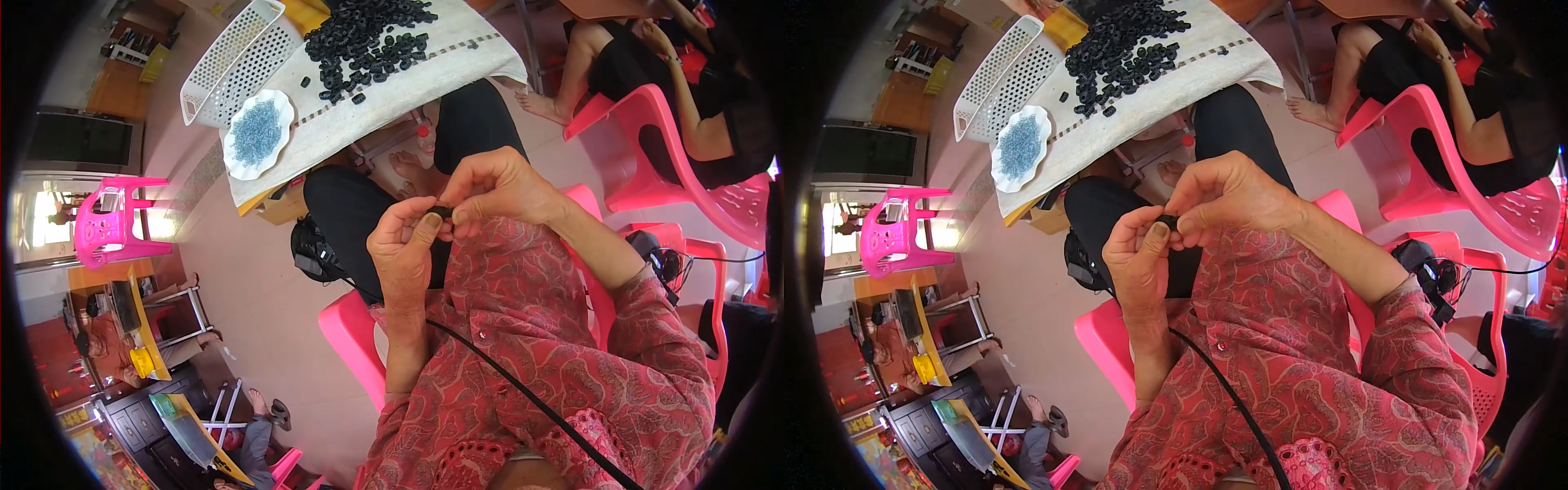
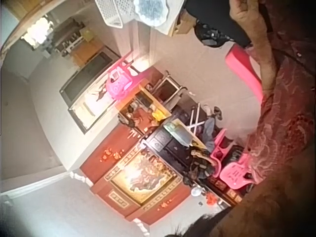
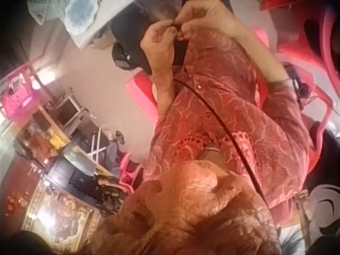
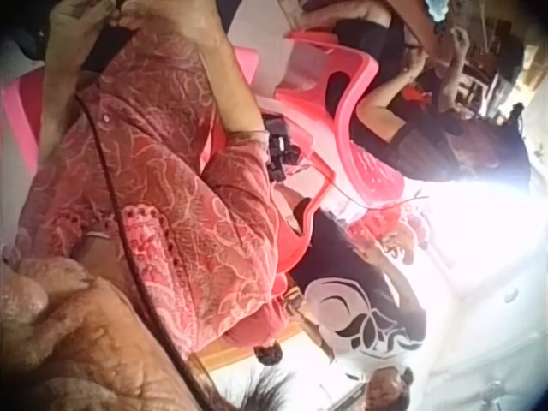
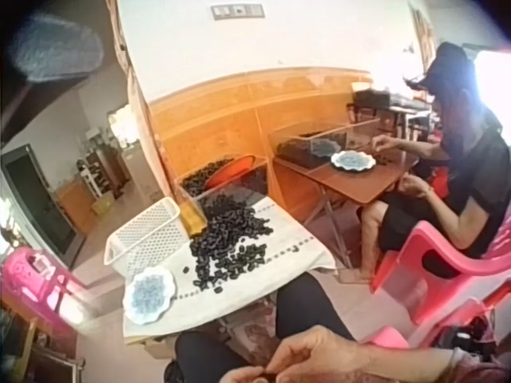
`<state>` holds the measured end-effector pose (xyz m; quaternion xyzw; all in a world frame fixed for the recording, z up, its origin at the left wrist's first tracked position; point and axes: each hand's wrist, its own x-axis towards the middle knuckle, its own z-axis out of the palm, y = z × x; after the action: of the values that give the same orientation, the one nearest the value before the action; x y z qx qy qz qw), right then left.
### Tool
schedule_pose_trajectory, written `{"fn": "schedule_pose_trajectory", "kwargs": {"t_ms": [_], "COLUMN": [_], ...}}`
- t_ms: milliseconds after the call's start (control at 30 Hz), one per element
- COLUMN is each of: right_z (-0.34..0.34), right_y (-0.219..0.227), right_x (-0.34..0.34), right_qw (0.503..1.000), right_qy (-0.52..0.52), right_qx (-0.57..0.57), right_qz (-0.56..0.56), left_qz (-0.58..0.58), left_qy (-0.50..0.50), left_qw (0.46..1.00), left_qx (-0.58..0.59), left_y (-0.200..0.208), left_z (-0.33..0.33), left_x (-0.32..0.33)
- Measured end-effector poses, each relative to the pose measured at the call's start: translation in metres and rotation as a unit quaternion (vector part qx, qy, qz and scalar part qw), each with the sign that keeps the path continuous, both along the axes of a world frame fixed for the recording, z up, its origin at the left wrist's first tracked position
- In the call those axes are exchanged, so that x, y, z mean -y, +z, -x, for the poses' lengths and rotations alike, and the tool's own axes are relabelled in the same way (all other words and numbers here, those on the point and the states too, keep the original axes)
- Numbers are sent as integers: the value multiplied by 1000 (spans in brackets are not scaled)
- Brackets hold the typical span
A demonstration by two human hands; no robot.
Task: The person picks up black components from the table and small pins from a plate, then inserts the pins into the components by hand.
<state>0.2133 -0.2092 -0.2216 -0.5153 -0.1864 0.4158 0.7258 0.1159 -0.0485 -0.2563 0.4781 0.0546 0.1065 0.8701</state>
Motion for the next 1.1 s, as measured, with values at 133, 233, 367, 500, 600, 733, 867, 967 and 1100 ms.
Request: {"fn": "schedule_pose_trajectory", "kwargs": {"t_ms": [133, 233, 367, 500, 600, 733, 867, 967, 1100], "right_z": [4, 5, 5, 4, 1, -1, 0, 1, 2], "right_y": [-7, -11, -17, -19, -17, -19, -16, -17, -12], "right_x": [-4, -5, -8, -8, -6, -3, -5, -6, -9], "right_qw": [1000, 1000, 999, 999, 999, 1000, 1000, 1000, 1000], "right_qy": [-6, -8, -12, 2, 14, 17, 17, 11, -1], "right_qx": [20, 27, 32, 20, -12, -16, -9, -12, -22], "right_qz": [-4, -3, -31, -47, -31, -18, -24, -12, 17], "left_qz": [23, 37, 33, 29, 32, 23, 28, -7, -9], "left_qy": [-1, 8, 20, 17, -5, -27, -28, -22, -7], "left_qw": [1000, 999, 999, 999, 999, 999, 999, 999, 1000], "left_qx": [-1, -9, -15, -2, -2, 0, 10, 31, 22], "left_y": [-5, -3, -5, -5, -5, -6, -6, -7, -11], "left_z": [-1, -2, -1, -1, 0, 1, 1, 1, 1], "left_x": [-4, -2, -3, -5, -5, -6, -6, -5, -3]}}
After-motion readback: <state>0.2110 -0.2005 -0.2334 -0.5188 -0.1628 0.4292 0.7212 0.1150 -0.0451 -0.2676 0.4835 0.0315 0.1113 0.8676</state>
